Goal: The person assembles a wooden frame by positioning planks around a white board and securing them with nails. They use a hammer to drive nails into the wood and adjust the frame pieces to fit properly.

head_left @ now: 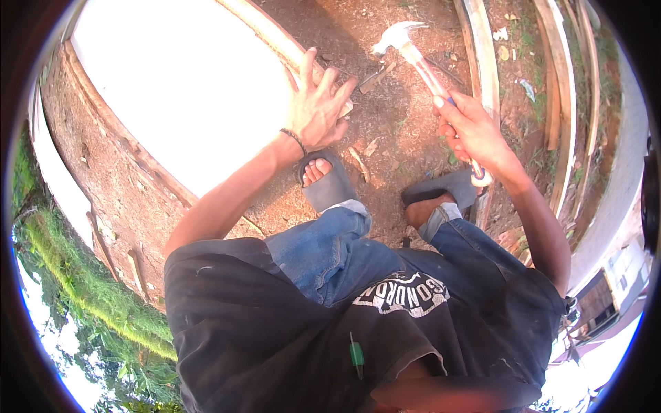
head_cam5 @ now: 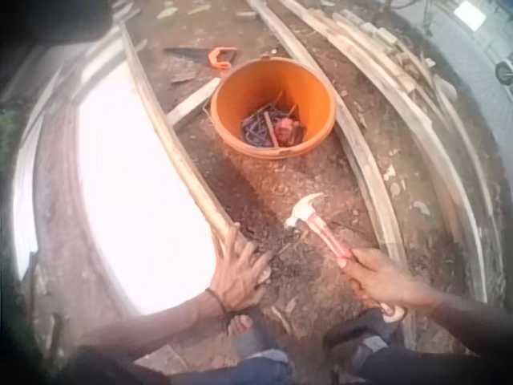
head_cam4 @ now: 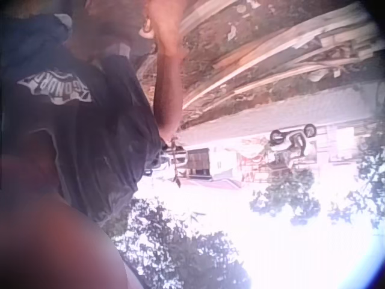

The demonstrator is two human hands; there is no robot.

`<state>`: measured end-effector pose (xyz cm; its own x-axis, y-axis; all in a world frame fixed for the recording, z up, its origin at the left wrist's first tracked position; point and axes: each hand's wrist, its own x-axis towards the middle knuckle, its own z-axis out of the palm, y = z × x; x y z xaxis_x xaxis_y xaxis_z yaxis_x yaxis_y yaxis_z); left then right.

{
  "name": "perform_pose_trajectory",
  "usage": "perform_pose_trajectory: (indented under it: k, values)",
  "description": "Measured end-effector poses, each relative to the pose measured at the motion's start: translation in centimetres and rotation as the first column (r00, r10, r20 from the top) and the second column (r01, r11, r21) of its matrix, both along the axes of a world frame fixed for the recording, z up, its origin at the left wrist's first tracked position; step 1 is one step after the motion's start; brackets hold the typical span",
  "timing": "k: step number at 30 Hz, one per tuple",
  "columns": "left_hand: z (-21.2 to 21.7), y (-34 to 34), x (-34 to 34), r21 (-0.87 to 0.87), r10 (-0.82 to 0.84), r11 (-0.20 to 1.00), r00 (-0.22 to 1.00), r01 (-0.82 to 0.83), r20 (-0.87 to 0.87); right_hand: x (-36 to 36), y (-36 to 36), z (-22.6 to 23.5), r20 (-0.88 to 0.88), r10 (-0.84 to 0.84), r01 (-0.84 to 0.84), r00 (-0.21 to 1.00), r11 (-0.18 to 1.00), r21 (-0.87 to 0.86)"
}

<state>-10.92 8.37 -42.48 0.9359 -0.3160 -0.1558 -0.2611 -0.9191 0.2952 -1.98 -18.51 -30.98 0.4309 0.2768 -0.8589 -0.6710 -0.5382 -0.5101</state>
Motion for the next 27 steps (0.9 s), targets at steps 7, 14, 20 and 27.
perform_pose_trajectory:
  k: [7,14,20,27]
  values:
    - [-0.3,0.1,0.1,-0.027,-0.015,1.0,1.0,0.015,0.004,-3.1,-1.0,-2.0,-0.094,-0.149,0.156,0.984,0.986,0.064]
    - [-0.3,0.2,0.0,-0.03,-0.011,0.999,0.999,0.012,0.044,-4.3,-2.1,-2.1,-0.1,-0.282,0.289,0.954,0.955,0.059]
    - [-0.3,0.0,0.3,-0.077,-0.016,0.997,0.999,0.02,0.05,-6.2,-2.7,-3.1,-0.161,-0.41,0.433,0.898,0.89,0.145]
    - [-0.3,0.0,0.4,-0.075,-0.015,0.997,0.999,0.018,0.051,-5.1,-4.4,-3.7,-0.134,-0.452,0.47,0.882,0.864,0.182]
